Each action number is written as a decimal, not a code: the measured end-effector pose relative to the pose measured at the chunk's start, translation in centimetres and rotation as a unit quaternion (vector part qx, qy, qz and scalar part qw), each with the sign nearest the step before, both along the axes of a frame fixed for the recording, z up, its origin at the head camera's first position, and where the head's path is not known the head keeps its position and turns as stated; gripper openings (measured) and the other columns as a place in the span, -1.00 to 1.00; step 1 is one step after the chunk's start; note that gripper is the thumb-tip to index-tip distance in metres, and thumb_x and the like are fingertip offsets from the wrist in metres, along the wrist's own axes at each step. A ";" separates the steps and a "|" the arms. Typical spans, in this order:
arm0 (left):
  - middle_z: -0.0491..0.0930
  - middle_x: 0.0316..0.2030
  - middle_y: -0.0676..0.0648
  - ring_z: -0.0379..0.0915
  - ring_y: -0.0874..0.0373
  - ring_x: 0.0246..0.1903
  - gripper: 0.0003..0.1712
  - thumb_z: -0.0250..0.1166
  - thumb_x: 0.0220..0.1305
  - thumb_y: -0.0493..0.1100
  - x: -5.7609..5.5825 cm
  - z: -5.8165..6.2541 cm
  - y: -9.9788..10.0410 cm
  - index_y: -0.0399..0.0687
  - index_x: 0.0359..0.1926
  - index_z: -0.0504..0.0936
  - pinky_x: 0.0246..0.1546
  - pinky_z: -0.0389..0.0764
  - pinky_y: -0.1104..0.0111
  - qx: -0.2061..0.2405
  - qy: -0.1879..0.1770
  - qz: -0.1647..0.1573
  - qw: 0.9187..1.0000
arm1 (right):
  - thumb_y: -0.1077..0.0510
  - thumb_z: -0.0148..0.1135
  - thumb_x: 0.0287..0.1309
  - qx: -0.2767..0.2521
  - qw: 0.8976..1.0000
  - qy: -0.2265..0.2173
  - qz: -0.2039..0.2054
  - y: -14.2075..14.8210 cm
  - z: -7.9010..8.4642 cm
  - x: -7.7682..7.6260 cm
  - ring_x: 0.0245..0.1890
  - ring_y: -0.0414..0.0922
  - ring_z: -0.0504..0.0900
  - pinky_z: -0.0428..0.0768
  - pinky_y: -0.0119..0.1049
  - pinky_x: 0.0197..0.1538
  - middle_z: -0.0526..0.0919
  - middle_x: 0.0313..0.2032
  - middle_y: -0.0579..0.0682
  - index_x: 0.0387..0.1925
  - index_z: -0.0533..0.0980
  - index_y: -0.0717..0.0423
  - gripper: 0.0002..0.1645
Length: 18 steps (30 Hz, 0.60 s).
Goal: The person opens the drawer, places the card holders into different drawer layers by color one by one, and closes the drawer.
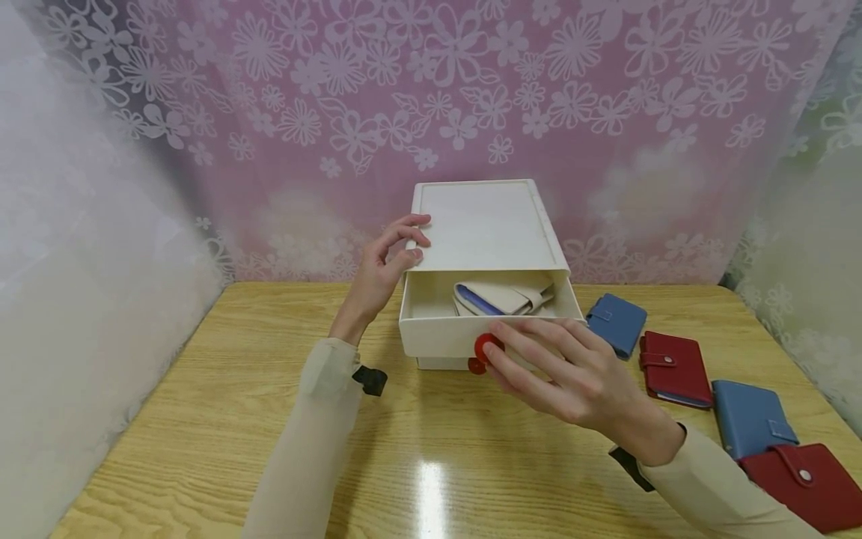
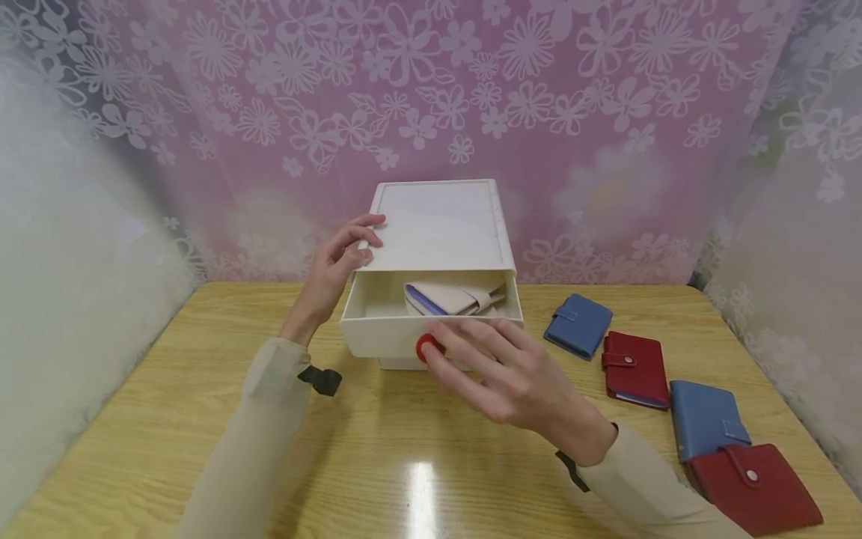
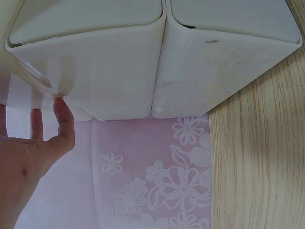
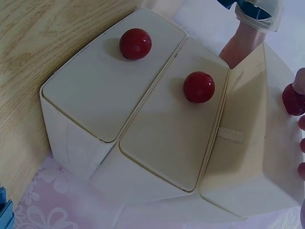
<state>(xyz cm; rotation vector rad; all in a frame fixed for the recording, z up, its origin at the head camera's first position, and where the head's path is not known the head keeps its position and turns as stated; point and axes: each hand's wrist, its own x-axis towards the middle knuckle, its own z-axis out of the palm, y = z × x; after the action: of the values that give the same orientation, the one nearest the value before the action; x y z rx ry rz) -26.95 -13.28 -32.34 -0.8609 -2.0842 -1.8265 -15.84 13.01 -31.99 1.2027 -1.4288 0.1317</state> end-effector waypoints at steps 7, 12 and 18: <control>0.45 0.39 -0.06 0.16 0.16 0.51 -0.72 0.10 0.35 -0.16 -0.1 0.0 0.0 -0.26 -0.08 0.60 0.53 0.05 -0.17 -0.002 -0.001 0.001 1.000 | 0.07 0.25 0.35 0.010 1.000 -0.023 -0.008 0.2 0.0 -0.1 -0.24 0.05 0.74 0.64 -0.12 -0.37 0.82 -0.12 0.15 -0.09 0.72 0.14 -0.73; 0.45 0.39 -0.07 0.15 0.16 0.52 -0.72 0.09 0.35 -0.17 -0.2 -0.1 0.1 -0.27 -0.08 0.60 0.54 0.04 -0.16 -0.002 0.001 0.002 1.000 | 0.07 0.25 0.35 0.006 1.000 -0.026 -0.004 0.3 0.0 -0.3 -0.22 0.06 0.73 0.62 -0.11 -0.37 0.82 -0.12 0.14 -0.10 0.72 0.13 -0.73; 0.45 0.39 -0.07 0.15 0.16 0.52 -0.72 0.09 0.34 -0.17 -0.3 -0.1 0.1 -0.26 -0.09 0.60 0.55 0.02 -0.15 -0.003 -0.001 0.003 1.000 | 0.08 0.26 0.34 0.001 1.000 -0.024 -0.004 0.2 0.0 -0.6 -0.22 0.07 0.73 0.60 -0.12 -0.38 0.82 -0.14 0.14 -0.12 0.73 0.13 -0.75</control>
<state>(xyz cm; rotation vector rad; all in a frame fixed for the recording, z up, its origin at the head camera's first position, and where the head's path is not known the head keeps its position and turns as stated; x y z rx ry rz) -27.24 -13.23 -32.46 -0.8536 -2.0929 -1.8206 -16.46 13.26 -32.02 1.2026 -1.4743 0.1551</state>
